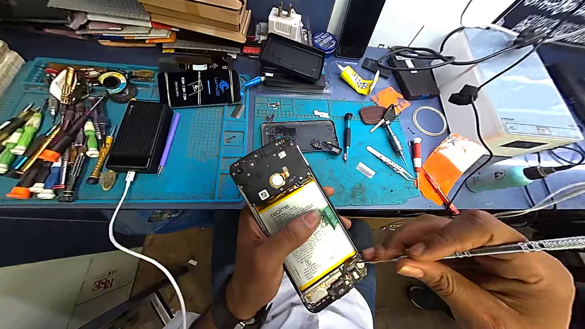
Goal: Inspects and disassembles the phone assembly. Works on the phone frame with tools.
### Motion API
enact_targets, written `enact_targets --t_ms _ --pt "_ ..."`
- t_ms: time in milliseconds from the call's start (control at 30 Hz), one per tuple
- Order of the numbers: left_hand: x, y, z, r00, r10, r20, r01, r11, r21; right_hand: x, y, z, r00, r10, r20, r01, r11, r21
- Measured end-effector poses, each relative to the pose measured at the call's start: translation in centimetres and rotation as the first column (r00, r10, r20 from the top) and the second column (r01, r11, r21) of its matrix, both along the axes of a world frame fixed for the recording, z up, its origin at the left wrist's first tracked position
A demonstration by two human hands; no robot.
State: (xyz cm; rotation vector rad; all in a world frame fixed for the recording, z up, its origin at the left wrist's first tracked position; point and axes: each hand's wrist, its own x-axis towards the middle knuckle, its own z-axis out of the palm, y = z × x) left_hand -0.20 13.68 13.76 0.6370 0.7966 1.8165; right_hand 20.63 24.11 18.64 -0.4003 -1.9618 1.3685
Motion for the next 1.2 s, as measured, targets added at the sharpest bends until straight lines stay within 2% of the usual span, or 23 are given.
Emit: enact_targets --t_ms 333,600,700,833,900,967,1067,1133,1200 --pt "0.0 0.4 0.2 0.999 0.022 -0.042 -0.023 0.999 -0.026 0.4 0.1 -0.2 0.997 0.025 0.069 -0.034 0.991 0.131" --pt "0.6 0.5 0.7 0.996 0.069 -0.050 -0.076 0.985 -0.154 0.8 0.0 -0.5 0.988 0.039 0.150 -0.087 0.938 0.335" --pt "0.8 0.6 0.5 0.998 0.049 -0.038 -0.056 0.978 -0.199 0.6 0.1 -0.6 0.987 0.021 0.159 -0.056 0.974 0.218" --pt "0.4 0.9 -0.1 1.000 0.008 0.028 -0.002 0.975 -0.221 0.7 0.4 -0.6 0.998 -0.041 -0.057 0.033 0.990 -0.137" --pt "0.2 1.0 -0.5 0.998 0.035 0.048 -0.023 0.975 -0.220 1.1 0.4 -0.5 0.987 -0.115 -0.111 0.092 0.976 -0.198" --pt "0.2 1.0 -0.6 0.996 0.067 0.059 -0.052 0.972 -0.229 1.2 -0.2 -1.2 0.984 -0.176 -0.023 0.174 0.983 -0.054" --pt "0.2 1.2 -0.7 0.994 0.098 0.050 -0.083 0.968 -0.238 0.5 -1.6 -3.1 0.978 -0.172 0.119 0.124 0.935 0.331" --pt "0.3 1.3 -0.7 0.994 0.098 0.045 -0.084 0.966 -0.244 0.0 -2.1 -3.9 0.979 -0.148 0.142 0.069 0.888 0.454" --pt "0.4 1.3 -0.7 0.995 0.094 0.016 -0.088 0.967 -0.240 -0.2 -1.8 -3.8 0.979 -0.100 0.177 -0.003 0.864 0.503"
